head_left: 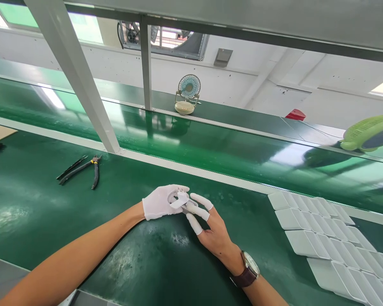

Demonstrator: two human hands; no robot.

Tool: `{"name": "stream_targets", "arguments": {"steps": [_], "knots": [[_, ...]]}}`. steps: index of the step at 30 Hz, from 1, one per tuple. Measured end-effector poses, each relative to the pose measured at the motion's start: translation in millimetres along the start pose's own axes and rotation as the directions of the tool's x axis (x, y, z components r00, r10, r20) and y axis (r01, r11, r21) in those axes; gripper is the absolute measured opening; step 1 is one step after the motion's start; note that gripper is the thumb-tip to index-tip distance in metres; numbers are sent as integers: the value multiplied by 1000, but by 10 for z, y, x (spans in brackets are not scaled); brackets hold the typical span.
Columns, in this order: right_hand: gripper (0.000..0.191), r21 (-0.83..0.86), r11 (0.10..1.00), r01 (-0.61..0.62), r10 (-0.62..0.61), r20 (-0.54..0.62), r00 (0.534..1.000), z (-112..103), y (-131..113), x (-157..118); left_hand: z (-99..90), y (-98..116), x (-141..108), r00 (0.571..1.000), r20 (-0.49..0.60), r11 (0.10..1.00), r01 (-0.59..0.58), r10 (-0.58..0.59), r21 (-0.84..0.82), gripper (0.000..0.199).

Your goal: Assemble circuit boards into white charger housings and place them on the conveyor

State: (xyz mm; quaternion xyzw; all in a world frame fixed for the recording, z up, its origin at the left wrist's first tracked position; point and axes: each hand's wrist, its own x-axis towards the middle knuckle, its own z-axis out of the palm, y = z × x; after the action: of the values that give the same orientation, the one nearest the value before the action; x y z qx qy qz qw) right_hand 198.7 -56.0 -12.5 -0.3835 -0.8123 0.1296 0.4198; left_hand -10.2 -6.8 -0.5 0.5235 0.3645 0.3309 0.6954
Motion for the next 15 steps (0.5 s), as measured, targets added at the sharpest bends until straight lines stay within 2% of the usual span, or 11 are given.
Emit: {"name": "stream_targets", "arguments": {"steps": [6, 11, 15], "knots": [[45, 14, 1000, -16, 14, 102, 995, 22, -45, 30, -3, -11, 6, 999, -15, 999, 32, -32, -10, 65], [43, 31, 999, -24, 21, 89, 996, 38, -25, 45, -11, -1, 19, 999, -15, 999, 49, -49, 19, 70], [40, 31, 999, -36, 34, 65, 997, 47, -16, 45, -19, -11, 26, 993, -32, 992, 116, -114, 58, 73]]}}
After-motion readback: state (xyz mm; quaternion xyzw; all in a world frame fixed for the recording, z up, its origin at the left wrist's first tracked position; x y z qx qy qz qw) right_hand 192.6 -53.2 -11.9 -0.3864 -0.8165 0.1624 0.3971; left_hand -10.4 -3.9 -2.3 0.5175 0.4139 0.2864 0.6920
